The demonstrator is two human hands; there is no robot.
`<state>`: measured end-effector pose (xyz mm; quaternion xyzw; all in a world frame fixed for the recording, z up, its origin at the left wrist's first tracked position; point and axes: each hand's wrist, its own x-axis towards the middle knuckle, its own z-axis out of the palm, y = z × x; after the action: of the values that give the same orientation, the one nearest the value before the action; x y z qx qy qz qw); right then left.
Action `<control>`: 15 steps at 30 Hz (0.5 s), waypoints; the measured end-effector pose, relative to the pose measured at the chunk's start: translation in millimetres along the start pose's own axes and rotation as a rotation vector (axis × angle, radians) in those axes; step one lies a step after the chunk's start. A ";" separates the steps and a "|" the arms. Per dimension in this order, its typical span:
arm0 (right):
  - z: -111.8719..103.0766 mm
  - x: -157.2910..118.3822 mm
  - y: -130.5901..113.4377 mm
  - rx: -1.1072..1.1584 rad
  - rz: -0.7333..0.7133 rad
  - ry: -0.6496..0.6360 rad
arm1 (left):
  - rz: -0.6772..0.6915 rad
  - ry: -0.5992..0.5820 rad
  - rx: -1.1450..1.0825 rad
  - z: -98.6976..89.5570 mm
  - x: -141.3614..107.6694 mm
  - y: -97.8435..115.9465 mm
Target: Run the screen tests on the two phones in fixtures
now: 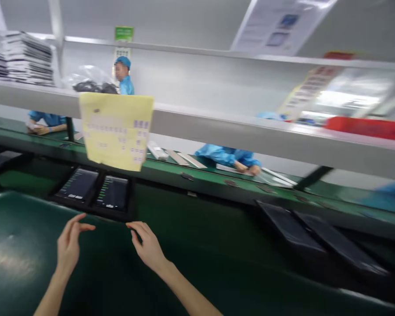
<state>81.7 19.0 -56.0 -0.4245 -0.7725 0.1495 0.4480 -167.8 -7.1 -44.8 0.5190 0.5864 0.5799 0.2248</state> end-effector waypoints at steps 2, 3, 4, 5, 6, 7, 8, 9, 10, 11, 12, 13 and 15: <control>46.5 27.0 12.3 -0.042 -0.044 -0.098 | -0.019 -0.044 -0.009 1.7 -1.4 -28.0; 69.0 38.1 19.7 -0.073 -0.049 -0.128 | -0.027 -0.062 -0.007 4.1 -1.0 -40.2; 89.4 46.8 27.2 -0.108 -0.048 -0.151 | -0.031 -0.073 -0.001 6.6 -0.4 -50.0; 107.0 52.9 34.2 -0.143 -0.046 -0.170 | -0.029 -0.088 0.005 8.8 0.0 -57.1; 121.3 56.1 40.2 -0.174 -0.046 -0.189 | -0.021 -0.104 0.011 10.4 -0.3 -61.2; 132.0 56.6 44.8 -0.199 -0.050 -0.207 | -0.009 -0.118 0.019 11.4 -1.6 -62.5; 139.3 55.0 47.9 -0.218 -0.055 -0.225 | 0.005 -0.129 0.031 11.9 -3.9 -61.8; 143.5 51.8 49.8 -0.229 -0.063 -0.241 | 0.021 -0.137 0.046 12.2 -7.1 -59.6; 145.1 47.8 51.3 -0.234 -0.070 -0.253 | 0.036 -0.137 0.064 12.5 -10.9 -56.8; 144.8 44.1 53.1 -0.235 -0.075 -0.260 | 0.051 -0.131 0.084 13.0 -14.6 -54.5; 143.5 41.3 56.0 -0.228 -0.082 -0.266 | 0.062 -0.119 0.108 13.7 -17.7 -53.1; 141.9 39.9 60.4 -0.213 -0.091 -0.276 | 0.070 -0.101 0.131 14.4 -20.0 -53.1; 139.4 41.3 73.5 -0.168 -0.112 -0.309 | 0.078 -0.041 0.173 14.3 -22.1 -56.7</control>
<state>-4.0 116.2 -154.8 -0.3888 -0.8644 0.1226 0.2944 -167.2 -7.9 -107.3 0.5706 0.6090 0.5245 0.1684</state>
